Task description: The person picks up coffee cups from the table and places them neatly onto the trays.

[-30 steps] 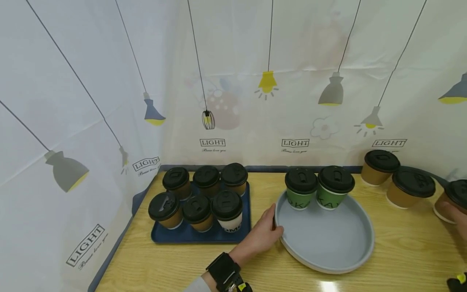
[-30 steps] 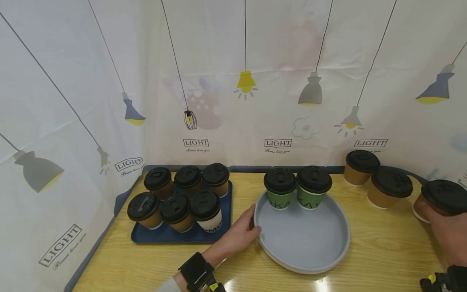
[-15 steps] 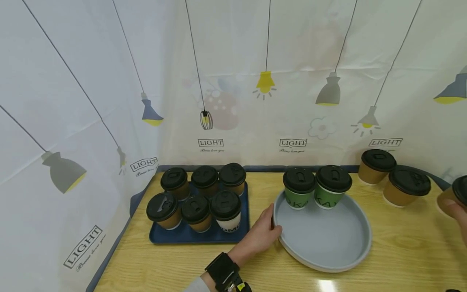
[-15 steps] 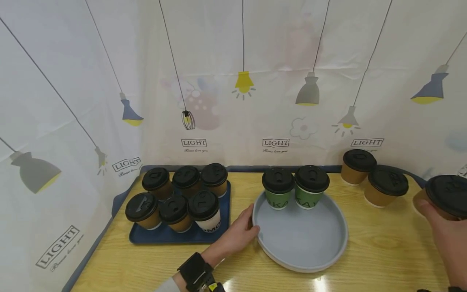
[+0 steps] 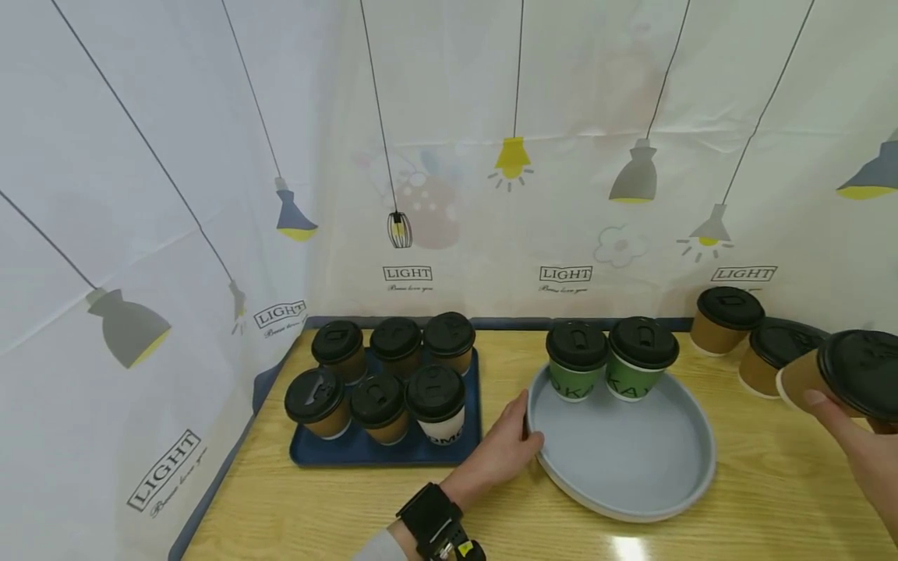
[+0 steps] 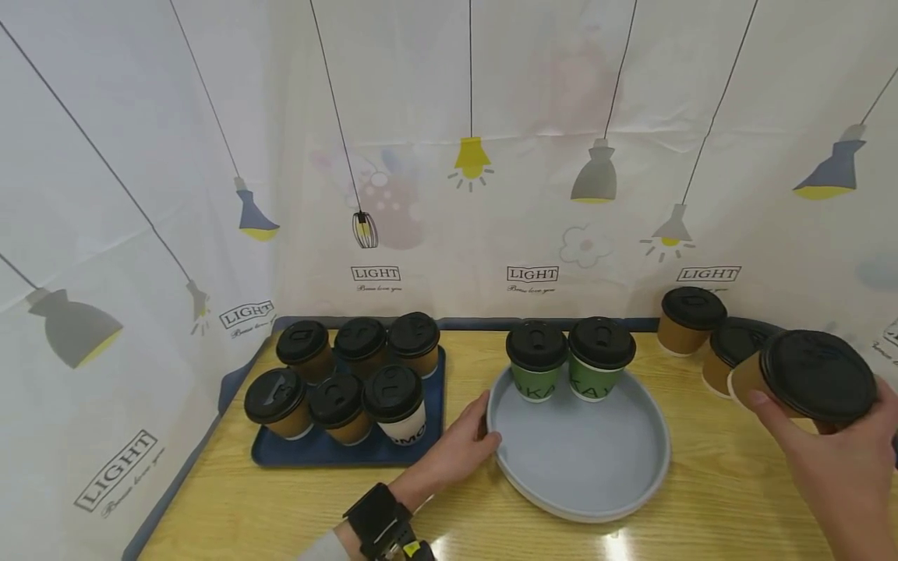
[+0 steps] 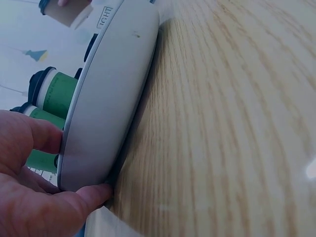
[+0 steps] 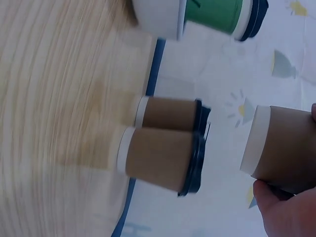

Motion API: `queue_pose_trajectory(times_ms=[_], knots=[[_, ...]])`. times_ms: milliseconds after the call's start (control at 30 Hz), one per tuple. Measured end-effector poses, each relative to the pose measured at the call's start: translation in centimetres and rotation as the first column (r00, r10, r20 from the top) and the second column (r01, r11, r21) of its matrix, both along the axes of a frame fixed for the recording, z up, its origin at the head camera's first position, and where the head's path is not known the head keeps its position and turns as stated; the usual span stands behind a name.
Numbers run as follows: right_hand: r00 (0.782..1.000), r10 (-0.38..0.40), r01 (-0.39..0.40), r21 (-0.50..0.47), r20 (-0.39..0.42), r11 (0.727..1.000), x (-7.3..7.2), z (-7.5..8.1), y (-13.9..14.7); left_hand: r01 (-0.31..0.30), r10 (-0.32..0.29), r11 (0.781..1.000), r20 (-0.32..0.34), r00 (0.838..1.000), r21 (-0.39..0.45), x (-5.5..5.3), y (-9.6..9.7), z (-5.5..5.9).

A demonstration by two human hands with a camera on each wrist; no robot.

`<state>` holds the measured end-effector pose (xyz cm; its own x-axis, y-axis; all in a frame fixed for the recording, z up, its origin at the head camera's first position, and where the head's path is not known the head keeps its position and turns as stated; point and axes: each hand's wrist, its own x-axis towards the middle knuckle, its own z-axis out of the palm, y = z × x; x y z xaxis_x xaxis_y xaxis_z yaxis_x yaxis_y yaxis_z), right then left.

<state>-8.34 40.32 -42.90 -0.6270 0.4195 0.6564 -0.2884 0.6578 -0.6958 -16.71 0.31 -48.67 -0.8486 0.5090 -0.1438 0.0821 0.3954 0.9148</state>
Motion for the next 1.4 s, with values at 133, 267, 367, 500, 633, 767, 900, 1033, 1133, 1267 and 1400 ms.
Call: queue_pose_trajectory(times_ms=[133,267,367,500,633,767,900,1033,1133,1267,1400], knots=[[0.998,0.057,-0.056,-0.047,0.029,0.997,0.0,0.4,-1.5,0.004,-0.004,1.000,0.005,1.000,0.008,-0.1,0.1,0.0],[0.989,0.053,-0.034,-0.133,0.139,0.990,0.1,0.7,-3.1,0.007,-0.007,1.000,0.004,1.000,0.010,-0.1,0.1,0.0],[0.966,0.066,-0.022,-0.174,0.248,0.984,0.2,0.4,-4.1,0.007,-0.007,1.000,0.002,1.000,0.006,-0.2,0.1,-0.1],[0.914,0.136,-0.067,-0.187,0.384,0.980,0.5,-0.7,-5.0,0.007,-0.007,1.000,-0.002,1.000,0.004,-0.2,0.1,0.0],[0.905,0.213,-0.152,-0.187,0.367,0.970,0.3,-1.6,-5.8,0.011,-0.011,1.000,-0.004,1.000,0.010,-0.3,0.0,-0.1],[0.881,0.261,-0.202,-0.185,0.394,0.962,0.1,-2.1,-6.3,0.006,-0.007,1.000,0.007,1.000,0.013,-0.4,0.0,-0.2],[0.806,0.300,-0.225,-0.205,0.510,0.953,-0.1,-2.8,-6.4,0.004,-0.004,1.000,0.014,1.000,0.018,-0.4,0.0,-0.2],[0.749,0.325,-0.255,-0.200,0.578,0.946,-0.4,-3.4,-6.4,0.010,-0.010,1.000,0.001,1.000,0.018,-0.4,0.0,-0.3],[0.720,0.324,-0.268,-0.185,0.614,0.946,-0.7,-3.7,-6.5,0.013,-0.013,1.000,-0.008,1.000,0.019,-0.4,0.0,-0.3],[0.689,0.311,-0.265,-0.173,0.655,0.949,-1.1,-3.9,-6.5,0.016,-0.016,1.000,-0.010,1.000,0.024,-0.3,0.0,-0.2],[0.677,0.296,-0.259,-0.158,0.674,0.953,-1.3,-4.1,-6.5,0.018,-0.018,1.000,-0.005,1.000,0.025,-0.3,0.0,-0.2]])
